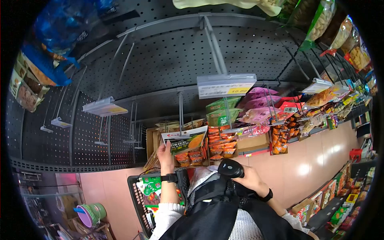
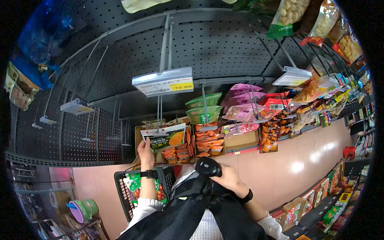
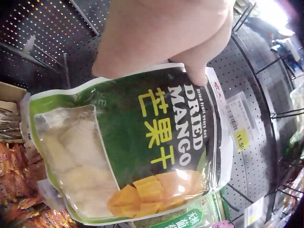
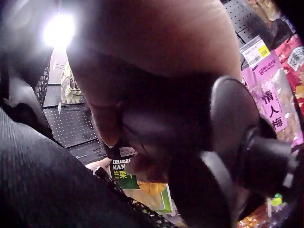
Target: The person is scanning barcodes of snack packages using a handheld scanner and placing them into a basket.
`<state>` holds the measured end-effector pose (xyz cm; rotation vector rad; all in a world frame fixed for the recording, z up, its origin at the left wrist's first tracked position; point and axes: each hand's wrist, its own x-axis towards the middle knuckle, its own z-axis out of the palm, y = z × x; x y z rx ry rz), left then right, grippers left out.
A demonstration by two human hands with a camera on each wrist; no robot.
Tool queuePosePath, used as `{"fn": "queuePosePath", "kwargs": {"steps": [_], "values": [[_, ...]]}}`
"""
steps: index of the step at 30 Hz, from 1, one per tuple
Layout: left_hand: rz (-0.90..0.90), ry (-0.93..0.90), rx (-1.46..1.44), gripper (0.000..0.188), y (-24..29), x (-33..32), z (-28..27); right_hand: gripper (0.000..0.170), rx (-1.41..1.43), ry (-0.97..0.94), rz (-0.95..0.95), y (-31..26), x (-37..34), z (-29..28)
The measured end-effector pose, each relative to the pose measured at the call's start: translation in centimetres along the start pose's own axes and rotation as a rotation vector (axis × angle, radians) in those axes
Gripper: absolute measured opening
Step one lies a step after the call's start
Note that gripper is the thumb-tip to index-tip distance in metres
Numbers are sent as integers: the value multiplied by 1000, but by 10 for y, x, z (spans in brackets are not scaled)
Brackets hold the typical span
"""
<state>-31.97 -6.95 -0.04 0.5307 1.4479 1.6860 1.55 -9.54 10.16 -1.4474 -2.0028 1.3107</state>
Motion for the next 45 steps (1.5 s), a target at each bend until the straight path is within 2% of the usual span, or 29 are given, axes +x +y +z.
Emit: {"fn": "queuePosePath", "kwargs": {"steps": [8,14,17,19,22,24,26,28,29,30,32,34,35,37,39,40,41,42,43,44,45], "values": [[20,33,-28,12,-17,13,20,46,-16,50,66,10,2,-12],[-15,93,-197,18,-16,5,18,49,-24,16,56,21,6,-16],[-30,60,-235,21,-23,9,10,49,-52,-3,44,19,10,-20],[48,97,-169,22,-22,15,19,48,-34,-3,13,19,13,-22],[59,151,-165,22,-21,37,35,48,-31,-19,-11,21,15,-23],[5,87,-234,23,-19,53,41,47,-50,-45,-15,18,18,-25],[45,107,-204,25,-4,54,57,47,-62,-96,-25,9,20,-29],[232,269,-106,25,-10,56,61,48,-40,-140,-46,19,23,-22],[245,338,-110,25,-12,48,56,48,-8,-156,-46,25,25,-19],[253,306,53,25,-11,36,49,48,-24,-234,-79,26,26,-19],[210,270,387,24,-10,1,23,46,-149,-242,49,25,28,-16],[272,308,216,23,-5,-54,7,38,-194,-305,76,23,33,-9],[294,424,377,21,-7,-81,-18,32,-117,-281,-63,14,34,2],[343,684,677,18,-13,-131,-55,30,-113,-342,-104,-12,32,16],[278,999,832,19,-29,-177,-101,31,-128,-407,-137,-23,34,32],[198,1141,621,20,-38,-194,-124,31,-143,-462,-140,-28,34,40],[122,1251,748,21,-45,-216,-148,32,-160,-518,-142,-32,34,48],[68,1295,927,26,-79,-239,-180,33,-222,-546,-185,-35,36,57],[-91,1349,954,30,-96,-258,-199,34,-275,-618,-202,-29,39,68],[-287,1313,925,38,-113,-277,-220,35,-326,-686,-215,-26,40,78],[-391,1240,901,43,-130,-293,-237,35,-343,-707,-220,-32,39,87]]}}
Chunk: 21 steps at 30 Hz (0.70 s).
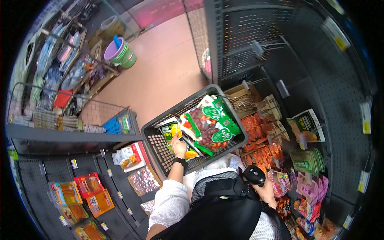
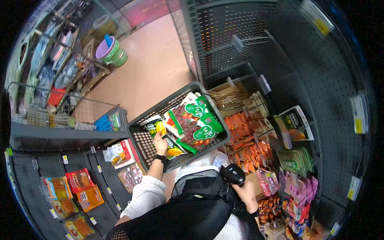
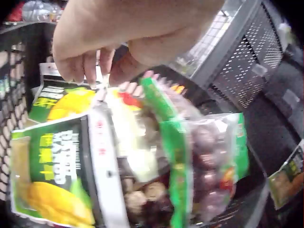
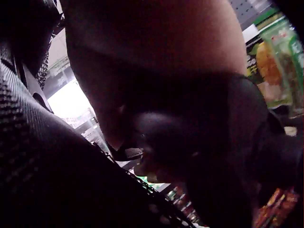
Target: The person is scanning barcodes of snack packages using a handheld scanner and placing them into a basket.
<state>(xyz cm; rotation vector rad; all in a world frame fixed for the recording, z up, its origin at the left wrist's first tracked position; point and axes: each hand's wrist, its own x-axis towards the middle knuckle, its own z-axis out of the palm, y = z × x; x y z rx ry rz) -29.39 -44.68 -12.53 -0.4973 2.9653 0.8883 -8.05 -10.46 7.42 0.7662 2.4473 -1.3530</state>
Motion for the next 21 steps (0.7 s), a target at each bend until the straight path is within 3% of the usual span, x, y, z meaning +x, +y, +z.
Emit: {"fn": "queuePosePath", "kwargs": {"steps": [2,5,6,10,12,13,15,16,17,19,20,21], "values": [[-34,-225,-11,58,-36,8,-3,36,-68,-116,-77,-20,13,15],[98,-386,-49,69,-59,17,0,36,-121,-232,-67,-44,22,39],[37,-429,-135,68,-61,21,0,37,-148,-264,-49,-52,22,45],[31,-457,24,50,-54,30,-5,35,-158,-301,-25,-64,17,62],[317,-482,327,33,-48,29,-11,36,-164,-296,5,-67,17,64],[316,-487,326,33,-52,32,-11,36,-162,-292,26,-67,16,65],[409,-712,162,19,-70,45,-16,37,-179,-282,47,-67,16,64],[387,-827,-76,14,-77,48,-27,37,-168,-288,59,-72,17,60],[562,-774,-108,14,-84,48,-40,37,-155,-291,70,-75,17,57],[444,-867,-213,19,-49,47,-104,38,-157,-262,74,-71,17,52],[411,-799,-398,23,-51,45,-120,38,-126,-237,33,-72,18,46],[302,-837,-575,22,-16,39,-159,39,-94,-209,-9,-73,18,42]]}}
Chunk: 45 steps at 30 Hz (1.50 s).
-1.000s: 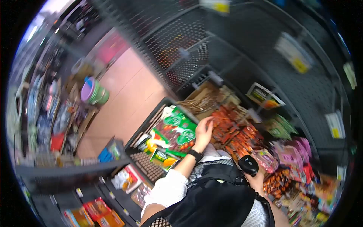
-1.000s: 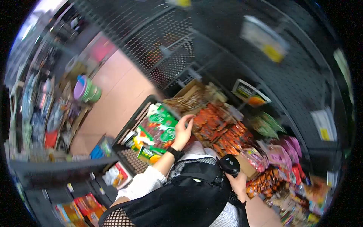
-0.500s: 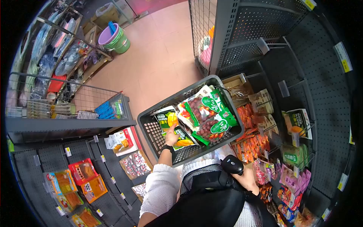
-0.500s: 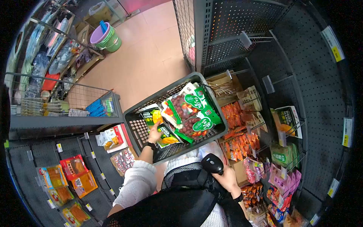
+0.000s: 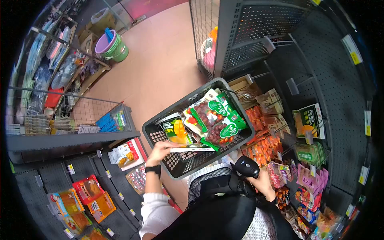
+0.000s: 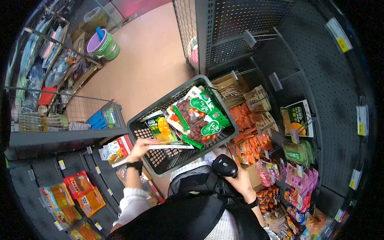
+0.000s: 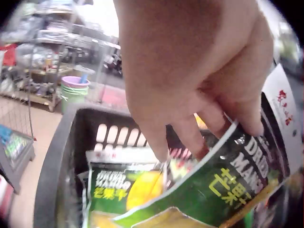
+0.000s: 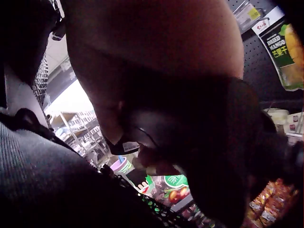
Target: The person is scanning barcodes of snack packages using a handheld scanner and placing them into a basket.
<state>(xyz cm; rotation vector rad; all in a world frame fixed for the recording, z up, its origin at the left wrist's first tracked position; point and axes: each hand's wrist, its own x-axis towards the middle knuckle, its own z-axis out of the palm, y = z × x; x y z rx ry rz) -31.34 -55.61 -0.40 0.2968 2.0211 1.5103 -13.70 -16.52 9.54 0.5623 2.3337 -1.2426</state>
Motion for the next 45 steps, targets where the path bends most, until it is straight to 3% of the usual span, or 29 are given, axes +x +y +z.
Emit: {"fn": "queuePosePath", "kwargs": {"steps": [1,2,4,6,7,8,10,14,15,18,20,22,24,26,27,29,32,39,42,45], "values": [[131,6,58,19,14,-7,-9,39,82,14,-24,6,0,-3],[142,61,-86,13,45,-17,-11,39,92,31,-32,11,1,-6],[467,25,-382,12,77,-26,-12,41,242,-29,-165,17,3,-15],[1013,-187,-848,17,95,5,2,42,259,-3,-253,15,0,-27],[1149,-247,-1000,17,111,19,16,42,282,-46,-313,13,-2,-33],[1158,-288,-1098,13,131,25,29,42,304,-84,-372,10,-4,-41],[1177,-643,-1166,11,157,51,44,42,299,-43,-472,-10,-12,-57],[1126,-862,-1444,8,196,84,117,46,237,-74,-618,-30,-23,-76],[1087,-837,-1475,6,201,89,133,44,206,-53,-651,-26,-23,-77],[1007,-1005,-1440,4,214,115,161,41,131,17,-661,-4,-27,-81],[960,-866,-1356,4,221,121,173,44,74,42,-594,15,-36,-87],[834,-704,-1206,10,192,140,171,50,158,200,-470,41,-51,-87],[551,-266,-824,15,225,117,196,52,294,306,-360,69,-62,-85],[430,-189,-402,16,213,140,204,50,207,379,-149,95,-78,-81],[328,-128,-258,13,221,138,220,50,217,403,-136,108,-83,-75],[335,-185,-152,13,215,143,250,43,188,522,8,130,-92,-65],[296,-273,-150,17,207,149,301,50,283,525,115,146,-107,-60],[168,-211,-181,17,145,189,384,51,216,598,137,150,-124,-61],[76,-200,-413,18,145,208,399,54,216,597,144,158,-126,-59],[72,-220,-447,19,153,220,405,56,221,624,146,162,-125,-57]]}}
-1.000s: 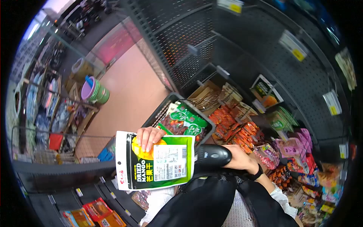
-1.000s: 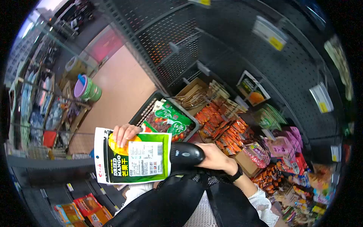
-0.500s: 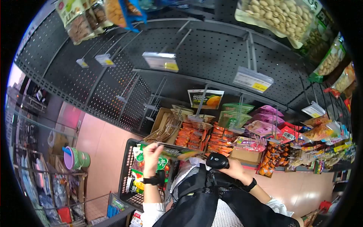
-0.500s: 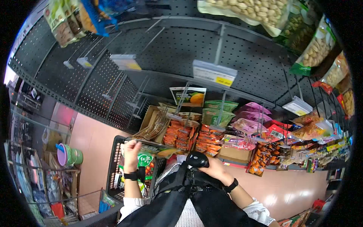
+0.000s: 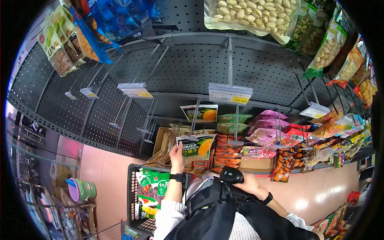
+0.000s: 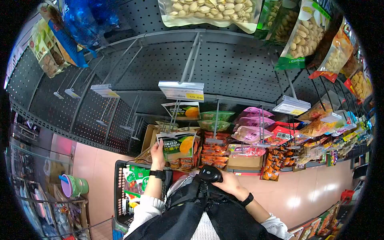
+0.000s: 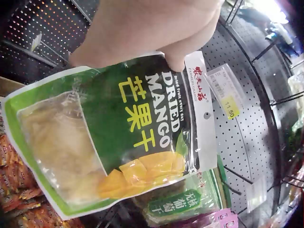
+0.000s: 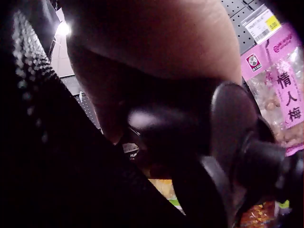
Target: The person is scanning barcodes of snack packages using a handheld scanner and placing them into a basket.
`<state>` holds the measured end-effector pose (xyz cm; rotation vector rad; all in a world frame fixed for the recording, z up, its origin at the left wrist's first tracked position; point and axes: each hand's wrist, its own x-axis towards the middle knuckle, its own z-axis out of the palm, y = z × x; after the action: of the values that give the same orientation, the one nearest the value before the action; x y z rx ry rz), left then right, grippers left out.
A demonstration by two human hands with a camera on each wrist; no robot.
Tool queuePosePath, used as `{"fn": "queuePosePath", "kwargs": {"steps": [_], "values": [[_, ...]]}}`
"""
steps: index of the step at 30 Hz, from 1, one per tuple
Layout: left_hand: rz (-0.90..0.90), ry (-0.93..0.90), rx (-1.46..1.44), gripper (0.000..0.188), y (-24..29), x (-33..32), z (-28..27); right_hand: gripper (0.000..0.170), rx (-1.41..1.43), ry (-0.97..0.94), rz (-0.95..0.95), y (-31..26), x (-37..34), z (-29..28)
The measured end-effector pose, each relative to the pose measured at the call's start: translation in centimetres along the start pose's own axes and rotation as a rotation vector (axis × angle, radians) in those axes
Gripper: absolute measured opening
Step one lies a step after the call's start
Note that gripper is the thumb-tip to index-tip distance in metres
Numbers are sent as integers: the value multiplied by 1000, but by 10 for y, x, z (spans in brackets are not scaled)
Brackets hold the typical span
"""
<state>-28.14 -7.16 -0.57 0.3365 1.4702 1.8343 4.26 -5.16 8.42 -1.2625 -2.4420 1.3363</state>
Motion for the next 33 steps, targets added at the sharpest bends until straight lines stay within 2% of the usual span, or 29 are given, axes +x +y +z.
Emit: {"fn": "queuePosePath", "kwargs": {"steps": [3,5,9,17,19,22,27,29,30,31,33], "values": [[14,-50,-54,20,-1,11,0,57,19,27,-7,-2,0,-3],[97,26,-63,21,4,13,5,58,34,31,-6,0,1,-2],[95,8,-36,21,7,17,7,57,43,13,29,-2,1,-1],[-9,11,-125,15,-15,38,-2,46,50,57,52,-4,-3,-3],[-10,38,-101,16,0,30,8,45,66,84,56,-5,-4,-2],[-23,7,-86,17,-5,35,3,46,73,120,35,-1,-5,4],[-59,10,-125,19,-5,50,16,48,122,95,72,-7,-8,5],[-49,40,-49,19,-1,58,26,48,103,93,73,-9,-7,7],[-40,49,-89,20,4,59,36,48,91,93,76,-9,-7,8],[-105,21,-169,20,24,51,49,48,80,82,71,-9,-6,10],[-60,-23,-104,21,0,75,41,47,57,25,94,-8,-3,13]]}}
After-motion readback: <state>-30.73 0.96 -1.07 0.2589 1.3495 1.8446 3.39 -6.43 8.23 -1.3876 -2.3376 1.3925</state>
